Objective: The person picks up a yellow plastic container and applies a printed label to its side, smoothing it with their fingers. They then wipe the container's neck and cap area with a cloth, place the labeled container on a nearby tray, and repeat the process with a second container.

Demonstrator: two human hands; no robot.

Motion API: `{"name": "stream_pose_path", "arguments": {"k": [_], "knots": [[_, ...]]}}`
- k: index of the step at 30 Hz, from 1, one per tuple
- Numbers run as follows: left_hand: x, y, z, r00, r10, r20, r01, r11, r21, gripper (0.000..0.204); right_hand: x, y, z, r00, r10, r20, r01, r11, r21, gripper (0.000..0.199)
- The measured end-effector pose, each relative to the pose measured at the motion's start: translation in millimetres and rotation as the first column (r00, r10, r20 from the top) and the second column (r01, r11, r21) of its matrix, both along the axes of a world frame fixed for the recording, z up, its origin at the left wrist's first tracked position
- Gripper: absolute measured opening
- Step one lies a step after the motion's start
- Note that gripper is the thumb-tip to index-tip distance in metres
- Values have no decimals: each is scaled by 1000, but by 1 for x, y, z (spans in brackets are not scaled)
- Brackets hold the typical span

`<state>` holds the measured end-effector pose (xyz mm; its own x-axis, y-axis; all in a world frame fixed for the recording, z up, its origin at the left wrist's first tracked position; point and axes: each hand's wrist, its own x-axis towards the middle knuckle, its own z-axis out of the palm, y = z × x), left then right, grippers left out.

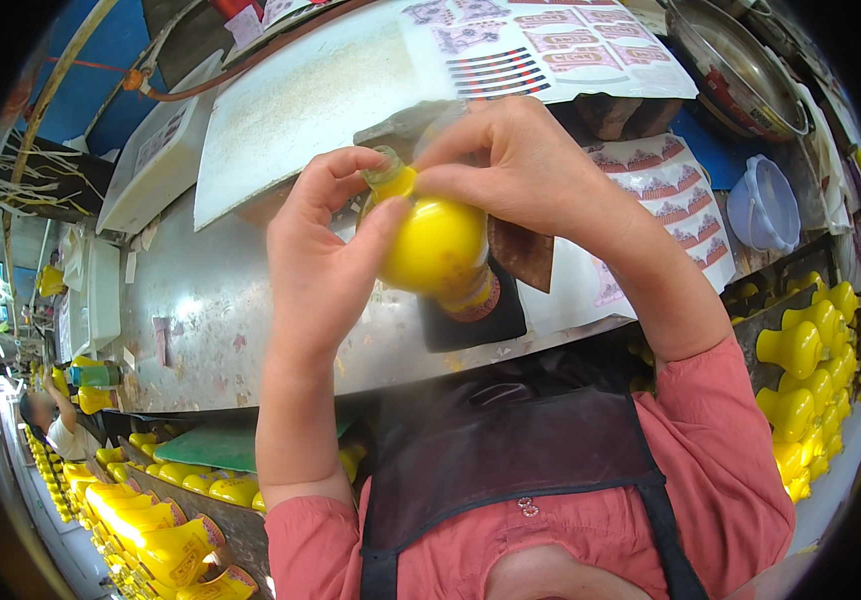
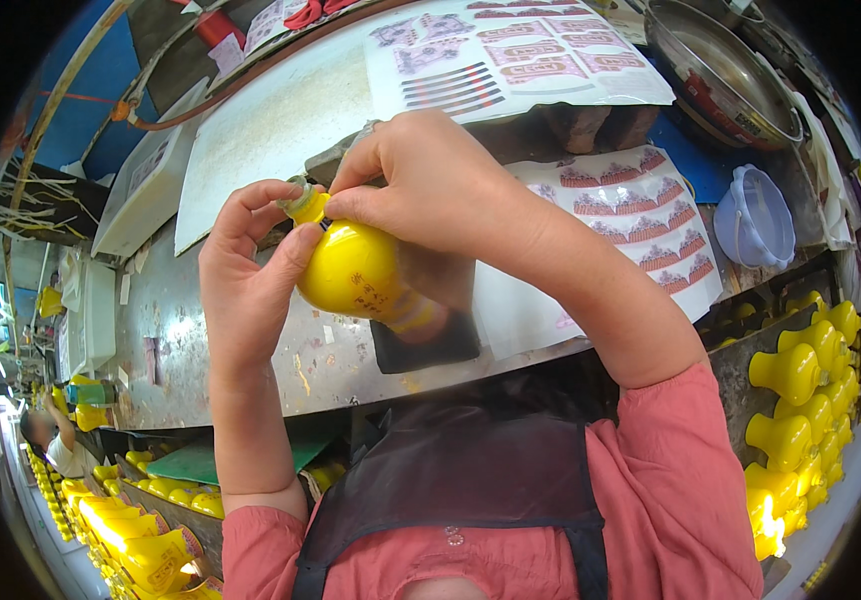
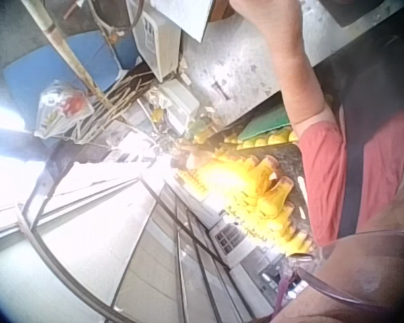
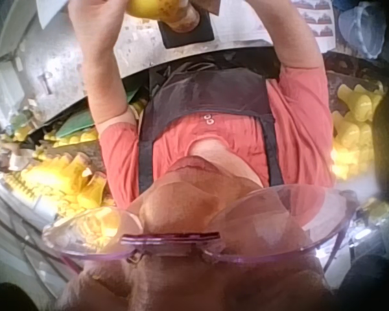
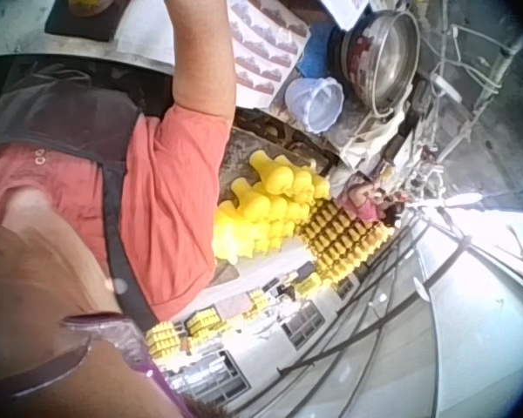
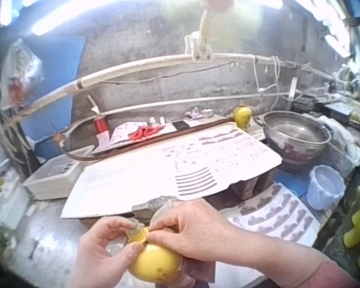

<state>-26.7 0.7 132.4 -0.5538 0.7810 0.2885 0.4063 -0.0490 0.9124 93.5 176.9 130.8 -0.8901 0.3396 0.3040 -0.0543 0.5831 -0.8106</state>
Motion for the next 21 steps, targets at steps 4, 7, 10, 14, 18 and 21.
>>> {"name": "stream_pose_path", "arguments": {"k": [4, 7, 10, 14, 18, 21], "knots": [[3, 1, -3, 1000, 9, 7, -9, 1000, 29, 31, 0, 0, -1, 1000, -16, 3, 16, 1000, 16, 25], [0, 2, -4, 998, -20, 55, 19, 1000, 20, 32, 3, -2, 0, 998, -51, -32, 54, 994, 91, 25], [-5, 0, -4, 990, -64, 127, 63, 998, 11, 33, 6, -6, 1, 986, -89, -138, 119, 967, 224, 19], [-6, -2, -4, 984, -100, 147, 99, 995, 14, 35, 5, -11, 2, 971, -96, -218, 154, 952, 264, 17], [-5, -2, -6, 983, -82, 165, 81, 997, 10, 36, 4, -14, 3, 974, -128, -187, 180, 938, 297, 18], [-4, -2, -6, 981, -84, 174, 81, 996, 26, 36, 5, -16, 5, 976, -143, -164, 186, 937, 295, 21]]}}
